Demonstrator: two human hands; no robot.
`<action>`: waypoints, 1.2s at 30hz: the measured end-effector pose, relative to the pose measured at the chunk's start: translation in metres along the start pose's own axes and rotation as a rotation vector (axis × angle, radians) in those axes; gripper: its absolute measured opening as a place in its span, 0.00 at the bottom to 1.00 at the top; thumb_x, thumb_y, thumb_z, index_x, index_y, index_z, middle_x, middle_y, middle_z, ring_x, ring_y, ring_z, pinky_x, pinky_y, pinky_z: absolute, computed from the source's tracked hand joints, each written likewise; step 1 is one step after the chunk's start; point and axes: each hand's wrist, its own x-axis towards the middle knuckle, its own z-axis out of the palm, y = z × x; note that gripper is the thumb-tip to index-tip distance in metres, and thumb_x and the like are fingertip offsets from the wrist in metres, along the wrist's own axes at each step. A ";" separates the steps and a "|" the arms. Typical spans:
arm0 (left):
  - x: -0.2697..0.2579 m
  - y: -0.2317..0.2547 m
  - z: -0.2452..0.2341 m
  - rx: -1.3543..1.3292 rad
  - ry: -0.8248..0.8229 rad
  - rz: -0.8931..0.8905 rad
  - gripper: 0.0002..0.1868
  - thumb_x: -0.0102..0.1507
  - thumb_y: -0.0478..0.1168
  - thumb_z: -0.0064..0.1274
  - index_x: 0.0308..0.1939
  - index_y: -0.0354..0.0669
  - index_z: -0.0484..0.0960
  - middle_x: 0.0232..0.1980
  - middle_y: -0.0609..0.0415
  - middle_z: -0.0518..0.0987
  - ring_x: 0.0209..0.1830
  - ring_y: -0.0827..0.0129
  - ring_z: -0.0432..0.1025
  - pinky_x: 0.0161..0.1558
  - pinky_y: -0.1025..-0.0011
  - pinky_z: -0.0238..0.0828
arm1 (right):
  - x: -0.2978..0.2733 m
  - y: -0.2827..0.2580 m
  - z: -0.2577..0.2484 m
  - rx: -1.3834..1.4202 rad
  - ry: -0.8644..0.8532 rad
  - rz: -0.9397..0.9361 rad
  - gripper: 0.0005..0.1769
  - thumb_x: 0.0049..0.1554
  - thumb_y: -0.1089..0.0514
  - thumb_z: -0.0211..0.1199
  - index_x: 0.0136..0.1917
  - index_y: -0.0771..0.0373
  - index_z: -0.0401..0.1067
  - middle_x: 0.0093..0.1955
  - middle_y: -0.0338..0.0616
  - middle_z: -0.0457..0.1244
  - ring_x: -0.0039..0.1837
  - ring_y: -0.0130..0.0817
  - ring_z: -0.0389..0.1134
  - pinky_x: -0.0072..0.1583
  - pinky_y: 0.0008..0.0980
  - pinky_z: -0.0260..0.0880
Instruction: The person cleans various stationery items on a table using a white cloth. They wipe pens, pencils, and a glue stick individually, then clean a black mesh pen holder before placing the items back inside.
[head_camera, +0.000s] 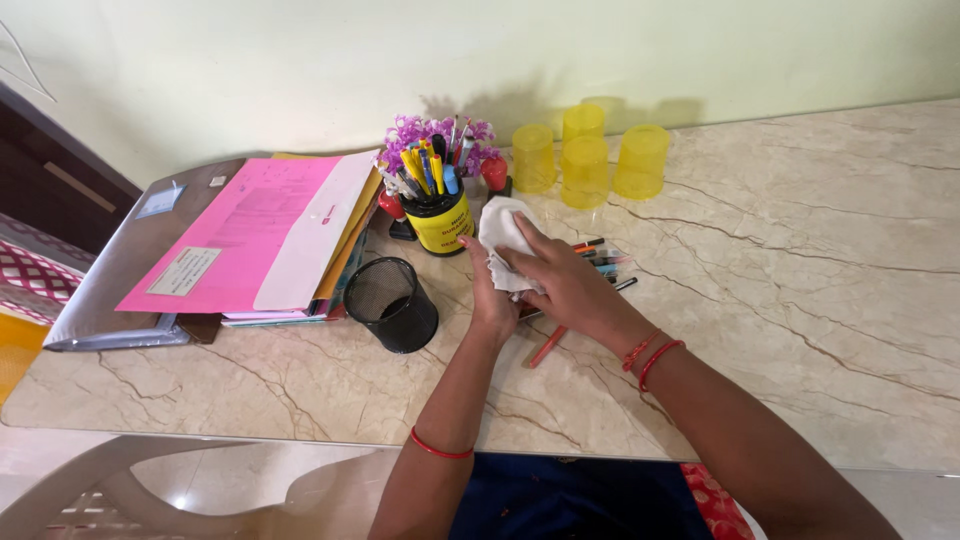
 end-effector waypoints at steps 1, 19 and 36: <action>0.000 0.001 0.000 -0.027 -0.028 0.042 0.51 0.63 0.79 0.24 0.76 0.45 0.61 0.69 0.50 0.72 0.67 0.59 0.70 0.62 0.60 0.70 | 0.000 -0.001 0.000 -0.015 -0.004 0.008 0.39 0.44 0.66 0.70 0.70 0.59 0.67 0.79 0.62 0.51 0.66 0.56 0.63 0.64 0.46 0.65; 0.014 0.003 -0.010 0.164 -0.077 0.134 0.18 0.71 0.30 0.49 0.65 0.40 0.67 0.50 0.47 0.79 0.46 0.65 0.78 0.48 0.64 0.81 | -0.006 0.027 -0.013 0.048 0.294 -0.039 0.36 0.48 0.74 0.64 0.69 0.56 0.69 0.68 0.50 0.64 0.66 0.47 0.68 0.65 0.41 0.69; -0.003 0.023 0.012 0.114 -0.144 0.384 0.15 0.70 0.28 0.48 0.59 0.42 0.67 0.57 0.45 0.78 0.52 0.65 0.77 0.50 0.65 0.80 | -0.005 0.046 0.009 0.933 0.447 0.521 0.12 0.56 0.71 0.67 0.54 0.68 0.76 0.48 0.42 0.71 0.48 0.24 0.71 0.50 0.28 0.73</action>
